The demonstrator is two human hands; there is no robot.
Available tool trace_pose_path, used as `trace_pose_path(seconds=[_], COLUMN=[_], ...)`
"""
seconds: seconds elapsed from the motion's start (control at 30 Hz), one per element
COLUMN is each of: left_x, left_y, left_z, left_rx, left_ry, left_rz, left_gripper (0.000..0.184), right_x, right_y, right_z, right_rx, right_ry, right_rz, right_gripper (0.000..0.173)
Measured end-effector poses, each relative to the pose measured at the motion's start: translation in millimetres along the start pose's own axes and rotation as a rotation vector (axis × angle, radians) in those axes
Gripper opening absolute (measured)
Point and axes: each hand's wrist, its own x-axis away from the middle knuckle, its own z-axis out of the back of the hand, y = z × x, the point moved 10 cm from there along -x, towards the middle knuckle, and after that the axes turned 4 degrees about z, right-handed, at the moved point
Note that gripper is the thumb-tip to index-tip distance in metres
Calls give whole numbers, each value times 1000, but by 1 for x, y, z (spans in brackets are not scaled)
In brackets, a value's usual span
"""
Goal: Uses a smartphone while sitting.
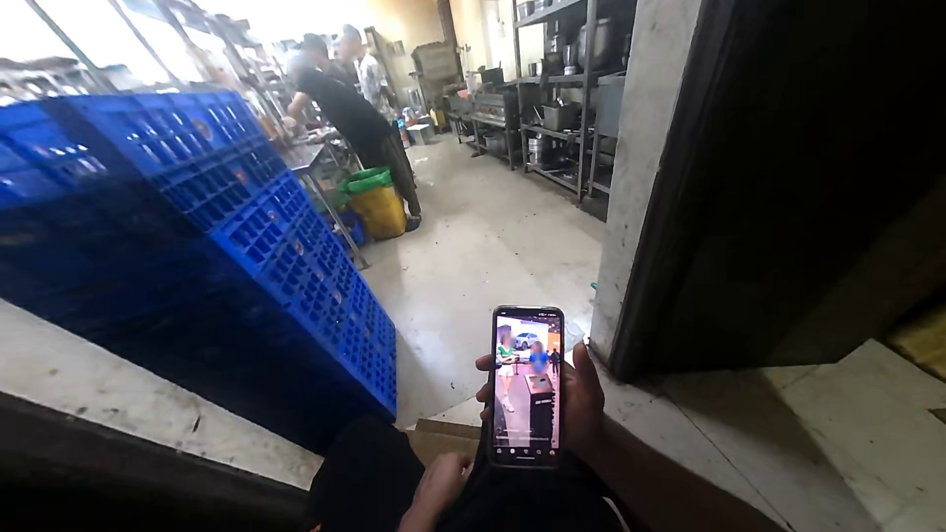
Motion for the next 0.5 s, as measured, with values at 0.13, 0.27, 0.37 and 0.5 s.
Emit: trace_pose_path(seconds=[0.13, 0.27, 0.37, 0.5], left_x=[1, 3, 4, 4], left_y=[1, 2, 1, 1], left_z=[1, 2, 2, 2], left_rx=[2, 9, 17, 7], left_ry=[-3, -9, -4, -10], left_rz=[-1, 11, 18, 10], left_gripper=[41, 40, 40, 41], right_x=[-1, 0, 1, 1], right_y=[4, 6, 6, 9], right_z=[-2, -2, 1, 2], right_rx=[-43, -47, -19, -10], right_ry=[-33, -36, -19, -5], right_rz=[-25, -29, -28, -51], right_gripper=[79, 78, 78, 79])
